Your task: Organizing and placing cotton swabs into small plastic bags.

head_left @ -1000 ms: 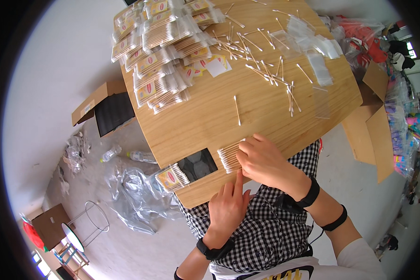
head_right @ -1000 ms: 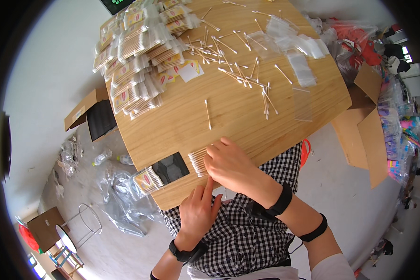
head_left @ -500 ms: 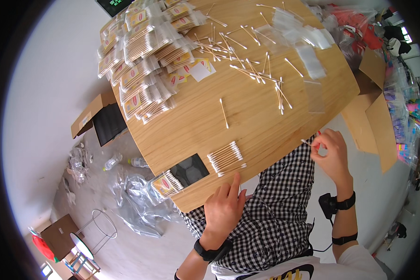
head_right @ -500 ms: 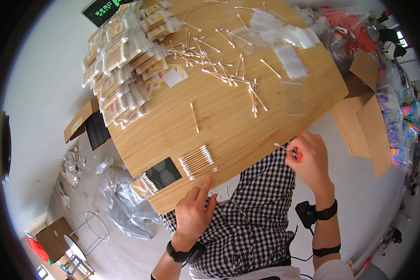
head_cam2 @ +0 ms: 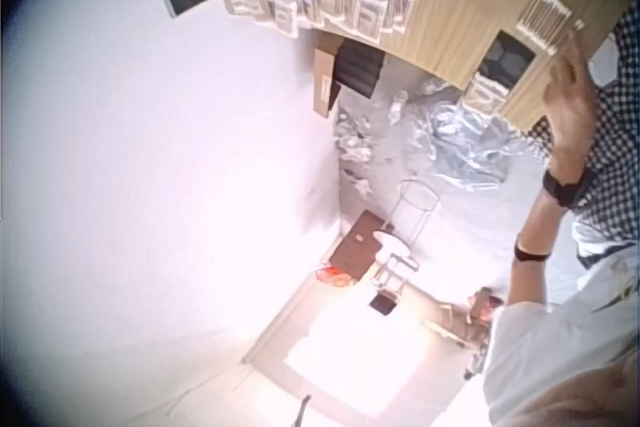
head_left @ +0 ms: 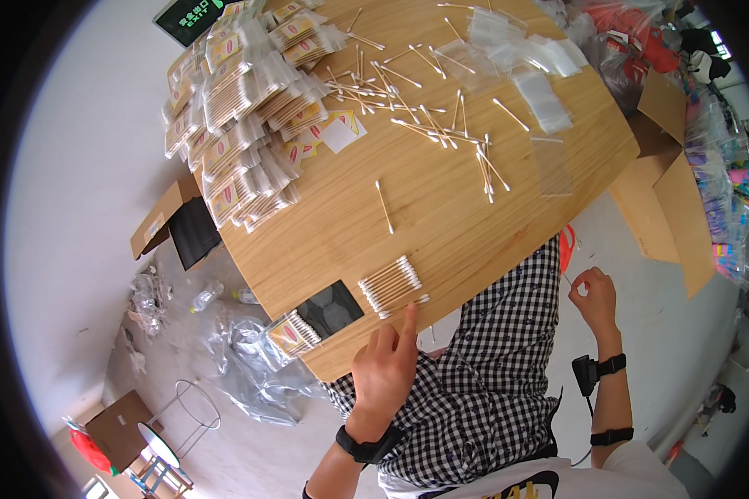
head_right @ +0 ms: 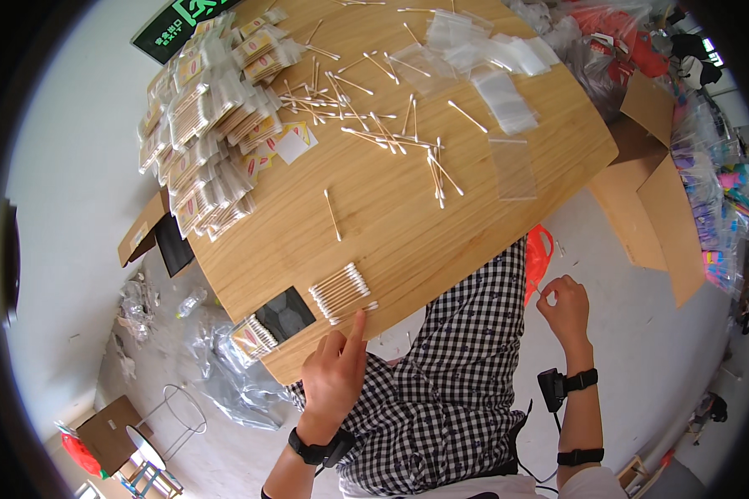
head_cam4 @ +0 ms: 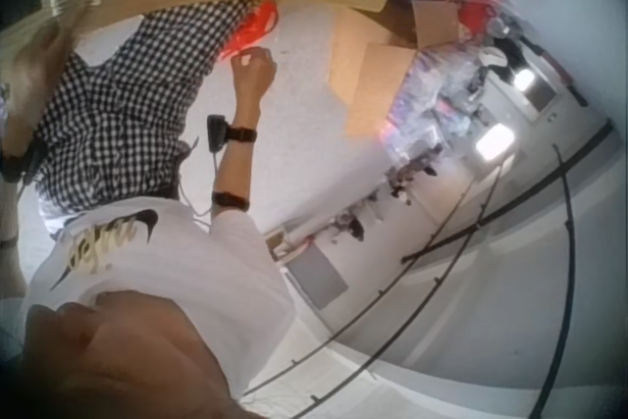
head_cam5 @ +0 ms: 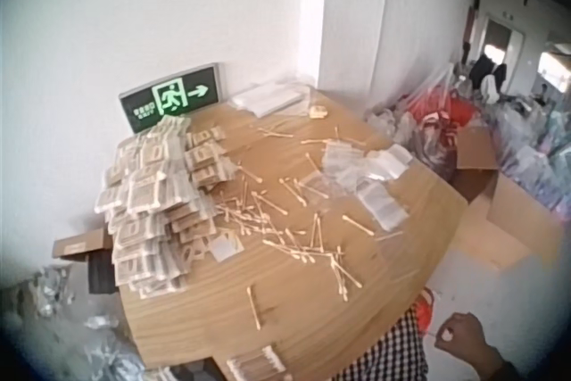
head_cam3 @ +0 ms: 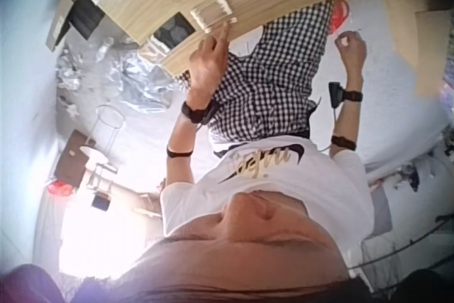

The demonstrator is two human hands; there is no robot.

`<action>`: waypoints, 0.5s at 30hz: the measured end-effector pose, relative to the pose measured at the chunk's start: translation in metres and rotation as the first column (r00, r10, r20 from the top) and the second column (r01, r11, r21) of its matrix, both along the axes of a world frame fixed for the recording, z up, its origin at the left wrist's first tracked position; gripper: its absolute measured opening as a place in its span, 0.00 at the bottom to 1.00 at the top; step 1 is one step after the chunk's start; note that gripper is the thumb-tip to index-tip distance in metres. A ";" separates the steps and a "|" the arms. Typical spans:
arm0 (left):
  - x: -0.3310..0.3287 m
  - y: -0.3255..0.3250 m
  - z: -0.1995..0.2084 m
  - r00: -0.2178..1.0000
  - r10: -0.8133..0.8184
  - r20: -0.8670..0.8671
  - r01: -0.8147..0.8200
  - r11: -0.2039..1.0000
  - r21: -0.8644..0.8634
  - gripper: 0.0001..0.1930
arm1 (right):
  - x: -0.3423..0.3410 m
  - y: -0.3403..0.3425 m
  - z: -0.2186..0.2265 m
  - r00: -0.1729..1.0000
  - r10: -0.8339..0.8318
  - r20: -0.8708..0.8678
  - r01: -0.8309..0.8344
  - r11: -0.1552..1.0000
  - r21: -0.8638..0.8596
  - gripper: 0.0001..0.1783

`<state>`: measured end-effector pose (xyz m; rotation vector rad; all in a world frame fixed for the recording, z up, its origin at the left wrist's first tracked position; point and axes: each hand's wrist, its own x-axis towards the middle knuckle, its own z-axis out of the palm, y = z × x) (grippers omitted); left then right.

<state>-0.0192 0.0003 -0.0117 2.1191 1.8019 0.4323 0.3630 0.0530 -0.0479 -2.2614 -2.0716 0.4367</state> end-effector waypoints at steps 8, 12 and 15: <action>0.006 0.003 0.003 0.998 0.036 -0.055 -0.039 0.998 -0.053 0.33 | 0.015 0.001 -0.034 0.997 0.031 0.072 -0.026 0.997 -0.069 0.04; -0.002 0.033 0.014 0.989 0.140 0.051 -0.142 0.990 0.025 0.28 | 0.012 0.005 -0.032 0.997 -0.007 0.076 0.010 0.999 -0.035 0.03; -0.012 0.078 0.012 0.978 0.194 0.070 -0.203 0.966 0.158 0.23 | 0.006 0.008 -0.023 0.999 0.002 0.033 -0.002 1.000 -0.009 0.05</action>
